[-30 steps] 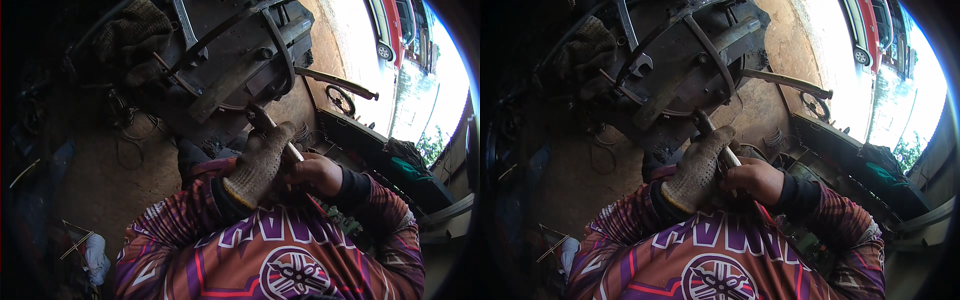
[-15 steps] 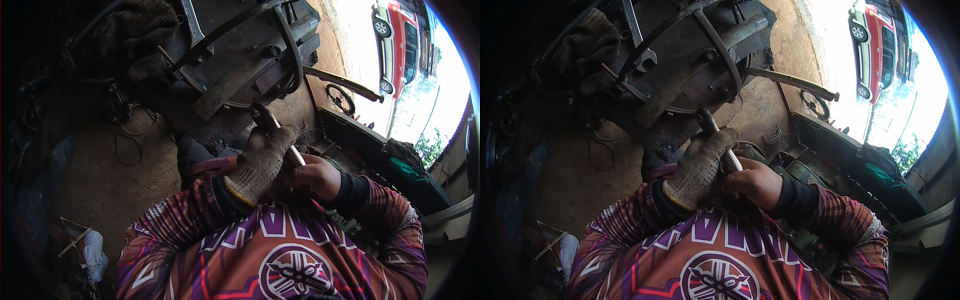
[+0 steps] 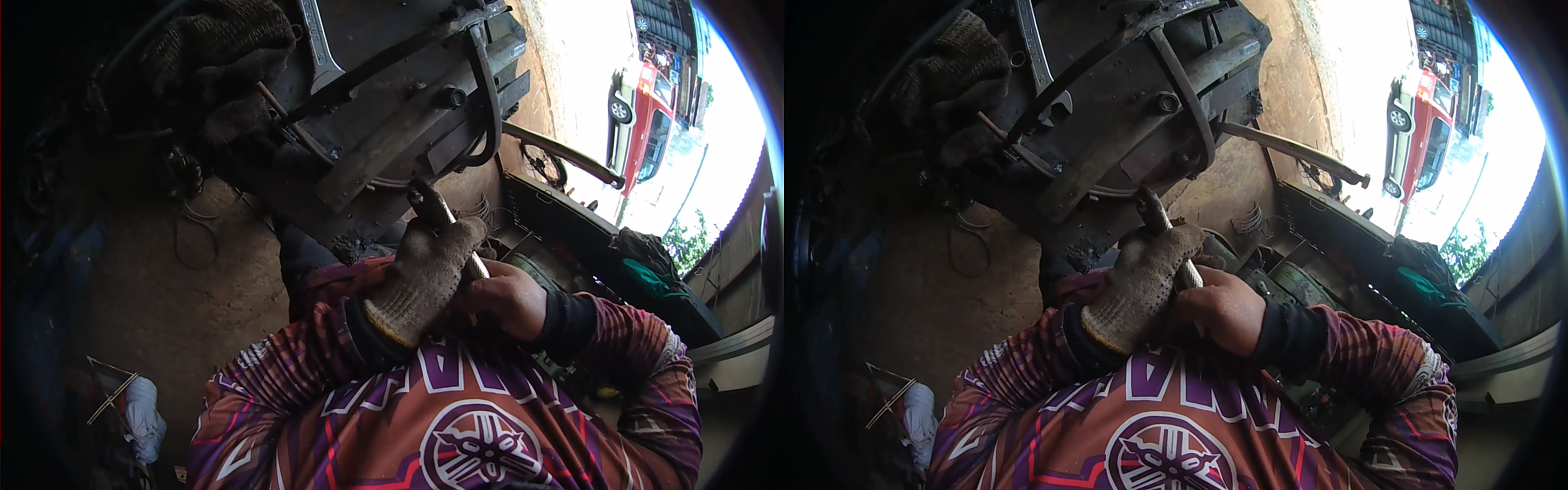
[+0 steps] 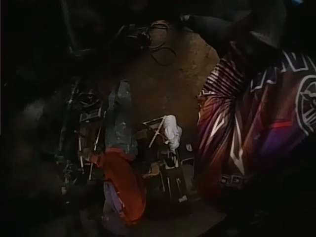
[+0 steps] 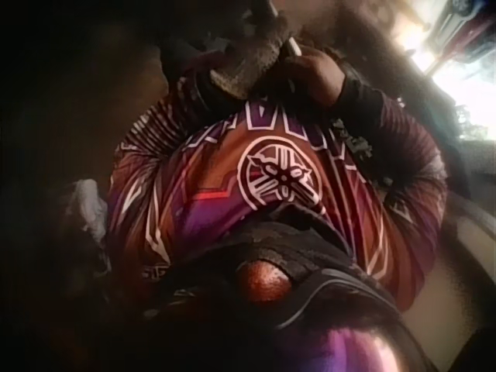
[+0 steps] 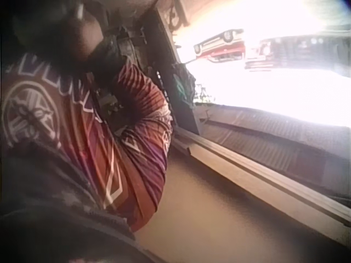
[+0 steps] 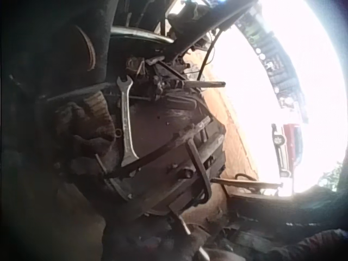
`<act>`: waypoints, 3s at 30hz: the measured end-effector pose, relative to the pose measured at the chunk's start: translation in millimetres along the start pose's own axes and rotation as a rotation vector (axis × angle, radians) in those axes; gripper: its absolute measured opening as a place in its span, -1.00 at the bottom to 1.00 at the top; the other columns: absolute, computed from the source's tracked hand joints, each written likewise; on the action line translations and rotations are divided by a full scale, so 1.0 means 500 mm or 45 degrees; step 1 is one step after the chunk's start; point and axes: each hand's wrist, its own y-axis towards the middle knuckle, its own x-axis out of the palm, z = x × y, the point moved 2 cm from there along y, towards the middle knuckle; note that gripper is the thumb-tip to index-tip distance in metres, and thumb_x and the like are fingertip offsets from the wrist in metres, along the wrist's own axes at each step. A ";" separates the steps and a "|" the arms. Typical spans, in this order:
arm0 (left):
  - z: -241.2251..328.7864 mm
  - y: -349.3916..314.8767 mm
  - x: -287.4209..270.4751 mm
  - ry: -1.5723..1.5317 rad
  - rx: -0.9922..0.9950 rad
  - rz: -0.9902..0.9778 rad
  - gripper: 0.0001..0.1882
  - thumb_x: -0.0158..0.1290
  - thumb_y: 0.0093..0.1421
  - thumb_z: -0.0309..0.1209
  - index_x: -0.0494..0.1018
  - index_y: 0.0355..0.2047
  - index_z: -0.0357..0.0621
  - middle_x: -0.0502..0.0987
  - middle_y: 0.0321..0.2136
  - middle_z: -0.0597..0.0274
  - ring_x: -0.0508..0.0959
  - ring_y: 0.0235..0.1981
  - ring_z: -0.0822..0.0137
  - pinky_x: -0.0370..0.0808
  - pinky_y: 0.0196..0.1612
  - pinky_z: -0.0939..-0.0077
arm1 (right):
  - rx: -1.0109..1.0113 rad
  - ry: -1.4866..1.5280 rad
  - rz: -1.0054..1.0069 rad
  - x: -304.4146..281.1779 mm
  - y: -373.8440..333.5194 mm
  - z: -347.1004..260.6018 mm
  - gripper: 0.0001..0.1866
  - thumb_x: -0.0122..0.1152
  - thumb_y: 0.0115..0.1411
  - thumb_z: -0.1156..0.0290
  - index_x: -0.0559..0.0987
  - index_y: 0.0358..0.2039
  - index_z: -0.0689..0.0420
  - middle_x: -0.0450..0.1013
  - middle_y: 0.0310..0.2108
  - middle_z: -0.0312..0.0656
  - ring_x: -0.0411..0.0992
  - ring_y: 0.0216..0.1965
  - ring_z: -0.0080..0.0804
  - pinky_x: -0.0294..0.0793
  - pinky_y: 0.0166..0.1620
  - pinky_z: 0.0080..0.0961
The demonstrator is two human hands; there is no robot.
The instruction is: The person uses a hammer and a wrench to align metal strips on a circular jig, adjusts them with locking pliers, and then welds the joints using a welding torch.
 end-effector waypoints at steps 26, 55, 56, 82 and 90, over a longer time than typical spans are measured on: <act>0.013 0.006 0.010 -0.236 -0.120 0.012 -0.70 0.02 0.25 -0.37 0.43 0.00 -0.03 0.44 -0.18 0.05 0.58 -0.26 0.31 0.59 -0.31 0.43 | -0.045 -0.153 -0.082 -0.019 0.006 -0.016 -0.85 0.23 -0.12 0.52 0.62 -0.44 0.10 0.47 -0.48 -0.25 0.47 -0.36 -0.21 0.50 -0.31 -0.37; -0.005 0.007 0.052 -0.807 -0.245 0.256 -0.61 0.14 0.21 -0.07 0.47 -0.21 -0.15 0.48 -0.48 0.26 0.53 -0.51 0.44 0.50 -0.46 0.53 | 0.648 0.780 0.031 -0.010 -0.048 0.033 -0.75 0.11 0.29 0.36 0.58 -0.13 0.24 0.54 -0.22 -0.21 0.52 -0.21 -0.52 0.52 -0.13 -0.50; -0.004 0.003 0.051 -0.790 -0.238 0.278 -0.61 0.14 0.21 -0.07 0.47 -0.21 -0.15 0.48 -0.48 0.26 0.53 -0.51 0.44 0.50 -0.46 0.53 | 0.722 0.876 0.043 -0.010 -0.051 0.048 -0.74 0.11 0.29 0.37 0.57 -0.10 0.25 0.54 -0.21 -0.20 0.52 -0.21 -0.52 0.52 -0.12 -0.51; -0.041 -0.025 0.039 0.111 0.863 0.300 -0.64 0.14 0.31 -0.21 0.42 -0.03 -0.19 0.51 -0.24 0.30 0.48 -0.22 0.51 0.46 -0.09 0.47 | -0.164 0.171 0.794 0.111 -0.060 0.152 -0.65 0.28 0.21 0.25 0.55 -0.10 0.22 0.45 -0.46 0.03 0.50 -0.41 -0.09 0.44 -0.31 -0.27; -0.002 -0.166 -0.109 0.579 0.991 1.190 -0.55 0.00 0.37 -0.04 0.46 -0.06 -0.22 0.50 -0.22 0.24 0.49 -0.17 0.40 0.43 -0.03 0.47 | -0.151 0.049 0.832 0.098 -0.065 0.210 -0.54 0.27 0.22 0.21 0.52 0.05 0.21 0.53 -0.30 -0.04 0.52 -0.31 -0.20 0.50 -0.22 -0.37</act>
